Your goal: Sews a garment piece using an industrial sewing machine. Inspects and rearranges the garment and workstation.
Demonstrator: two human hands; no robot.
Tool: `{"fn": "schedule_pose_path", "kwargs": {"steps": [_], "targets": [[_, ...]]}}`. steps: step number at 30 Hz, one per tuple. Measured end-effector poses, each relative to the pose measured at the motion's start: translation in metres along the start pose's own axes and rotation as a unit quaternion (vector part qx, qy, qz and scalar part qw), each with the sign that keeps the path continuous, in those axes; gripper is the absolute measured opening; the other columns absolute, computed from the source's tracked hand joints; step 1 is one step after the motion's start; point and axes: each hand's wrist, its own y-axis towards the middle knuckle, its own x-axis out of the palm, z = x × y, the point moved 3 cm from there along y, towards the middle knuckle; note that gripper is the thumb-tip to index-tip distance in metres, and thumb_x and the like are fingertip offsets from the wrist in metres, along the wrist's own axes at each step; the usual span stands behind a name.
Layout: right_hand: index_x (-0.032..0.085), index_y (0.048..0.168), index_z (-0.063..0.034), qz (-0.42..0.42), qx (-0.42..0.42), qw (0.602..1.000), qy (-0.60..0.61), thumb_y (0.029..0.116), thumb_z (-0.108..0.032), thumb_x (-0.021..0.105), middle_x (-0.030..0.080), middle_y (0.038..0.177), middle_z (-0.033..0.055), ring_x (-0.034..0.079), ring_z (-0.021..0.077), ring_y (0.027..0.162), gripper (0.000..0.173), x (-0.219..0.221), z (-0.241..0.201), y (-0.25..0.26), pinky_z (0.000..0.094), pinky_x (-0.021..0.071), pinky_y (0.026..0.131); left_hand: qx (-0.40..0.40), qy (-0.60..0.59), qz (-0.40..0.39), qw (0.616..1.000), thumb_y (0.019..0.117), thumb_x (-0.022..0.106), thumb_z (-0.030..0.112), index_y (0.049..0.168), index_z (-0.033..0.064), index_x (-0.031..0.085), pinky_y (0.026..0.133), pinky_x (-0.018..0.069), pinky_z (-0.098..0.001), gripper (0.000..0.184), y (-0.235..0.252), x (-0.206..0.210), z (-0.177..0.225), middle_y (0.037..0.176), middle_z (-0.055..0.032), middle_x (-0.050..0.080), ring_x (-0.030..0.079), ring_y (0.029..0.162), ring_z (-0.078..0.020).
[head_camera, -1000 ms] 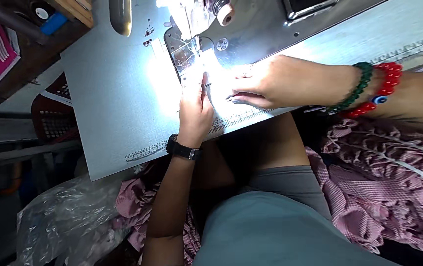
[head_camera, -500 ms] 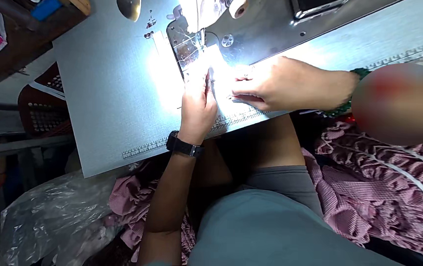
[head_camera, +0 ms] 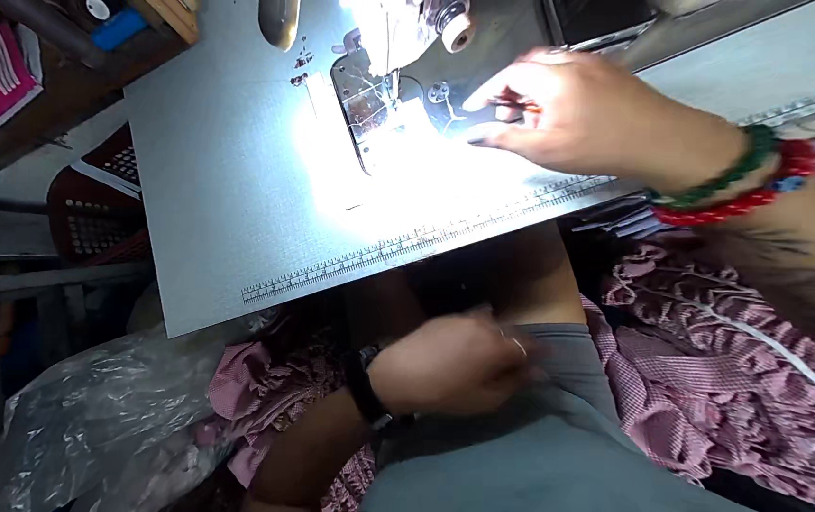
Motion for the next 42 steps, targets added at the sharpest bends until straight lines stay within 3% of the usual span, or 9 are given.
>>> {"fn": "schedule_pose_path", "kwargs": {"steps": [7, 14, 18, 21, 24, 30, 33, 37, 42], "targets": [[0.067, 0.099, -0.0003, -0.053, 0.028, 0.996, -0.072, 0.0988, -0.022, 0.062, 0.065, 0.101, 0.0197, 0.066, 0.038, 0.097, 0.022, 0.04, 0.003, 0.051, 0.0581, 0.0514, 0.078, -0.065, -0.127, 0.038, 0.989, 0.1076, 0.051, 0.018, 0.135, -0.0028, 0.062, 0.102, 0.0539, -0.0395, 0.037, -0.015, 0.005, -0.021, 0.123, -0.0159, 0.072, 0.07, 0.112, -0.0212], [0.052, 0.125, 0.0132, 0.028, 0.149, 0.951, -0.271, 0.1003, -0.005, 0.052, 0.056, 0.123, 0.0397, 0.064, 0.06, 0.093, 0.031, -0.006, 0.017, 0.031, 0.0707, 0.0496, 0.068, -0.084, -0.197, 0.039, 0.976, 0.1093, 0.047, 0.02, 0.139, -0.0035, 0.059, 0.102, 0.0544, -0.0344, 0.039, -0.034, -0.004, -0.036, 0.126, -0.0148, 0.071, 0.069, 0.115, -0.0159], [0.061, 0.139, -0.0051, 0.149, 0.152, 0.963, -0.166, 0.1023, -0.015, 0.053, 0.058, 0.138, 0.0241, 0.067, 0.0415, 0.107, 0.039, -0.069, 0.025, -0.063, 0.0578, 0.0545, 0.087, -0.207, -0.089, 0.006, 0.974, 0.1089, 0.046, 0.03, 0.141, 0.0037, 0.06, 0.107, 0.052, -0.0414, 0.044, -0.026, 0.031, -0.073, 0.13, -0.0133, 0.07, 0.068, 0.12, -0.0196], [0.071, 0.111, -0.0073, 0.232, 0.224, 0.945, -0.054, 0.1085, -0.028, 0.05, 0.069, 0.09, 0.0025, 0.064, 0.0066, 0.073, 0.03, -0.108, 0.044, -0.18, 0.0275, 0.0547, 0.07, -0.299, 0.041, -0.046, 0.952, 0.1092, 0.046, 0.037, 0.151, 0.0065, 0.05, 0.115, 0.0424, -0.0553, 0.052, -0.022, 0.065, -0.112, 0.148, -0.0183, 0.056, 0.056, 0.136, -0.0338], [0.062, 0.136, -0.0052, 0.159, 0.407, 0.899, 0.011, 0.1073, -0.017, 0.052, 0.073, 0.096, 0.0133, 0.068, 0.0213, 0.072, 0.033, -0.104, 0.064, -0.303, 0.0441, 0.0589, 0.07, -0.268, 0.104, -0.107, 0.952, 0.1056, 0.054, 0.035, 0.145, 0.0006, 0.056, 0.121, 0.0308, -0.0594, 0.052, -0.01, 0.094, -0.14, 0.148, -0.0236, 0.055, 0.048, 0.141, -0.04], [0.071, 0.123, -0.0061, 0.052, 0.603, 0.786, -0.126, 0.0899, -0.016, 0.078, 0.066, 0.123, 0.028, 0.066, 0.0544, 0.103, 0.035, 0.008, 0.086, -0.462, 0.0787, 0.0494, 0.079, -0.232, -0.029, -0.276, 0.932, 0.109, 0.046, 0.036, 0.106, -0.0001, 0.071, 0.087, 0.0529, -0.0521, 0.044, 0.048, 0.092, -0.094, 0.094, -0.0171, 0.069, 0.067, 0.091, -0.0283], [0.066, 0.133, -0.0056, 0.042, 0.622, 0.772, -0.125, 0.0861, -0.014, 0.081, 0.054, 0.142, 0.0307, 0.061, 0.0583, 0.112, 0.05, 0.028, 0.101, -0.476, 0.0796, 0.0479, 0.083, -0.199, -0.056, -0.274, 0.939, 0.1096, 0.046, 0.034, 0.116, 0.0037, 0.07, 0.086, 0.0599, -0.0445, 0.039, 0.071, 0.078, -0.063, 0.104, -0.0104, 0.074, 0.073, 0.093, -0.0207], [0.071, 0.11, -0.0032, 0.099, 0.613, 0.773, -0.131, 0.1013, -0.02, 0.064, 0.07, 0.097, 0.0293, 0.068, 0.0543, 0.086, 0.02, -0.004, 0.101, -0.469, 0.076, 0.0496, 0.068, -0.208, -0.225, -0.265, 0.914, 0.111, 0.043, 0.027, 0.129, 0.0077, 0.064, 0.071, 0.0626, -0.0306, 0.035, 0.108, 0.083, -0.036, 0.12, -0.0027, 0.074, 0.075, 0.09, -0.0125], [0.076, 0.109, -0.0063, 0.037, 0.449, 0.887, -0.1, 0.0969, -0.007, 0.064, 0.074, 0.106, 0.0191, 0.071, 0.0427, 0.098, 0.017, -0.01, 0.118, -0.405, 0.0691, 0.0539, 0.082, -0.176, -0.277, -0.343, 0.88, 0.1111, 0.042, 0.029, 0.134, 0.0056, 0.061, 0.061, 0.057, -0.0278, 0.038, 0.15, 0.151, -0.02, 0.118, -0.006, 0.074, 0.072, 0.08, -0.0108]]}}
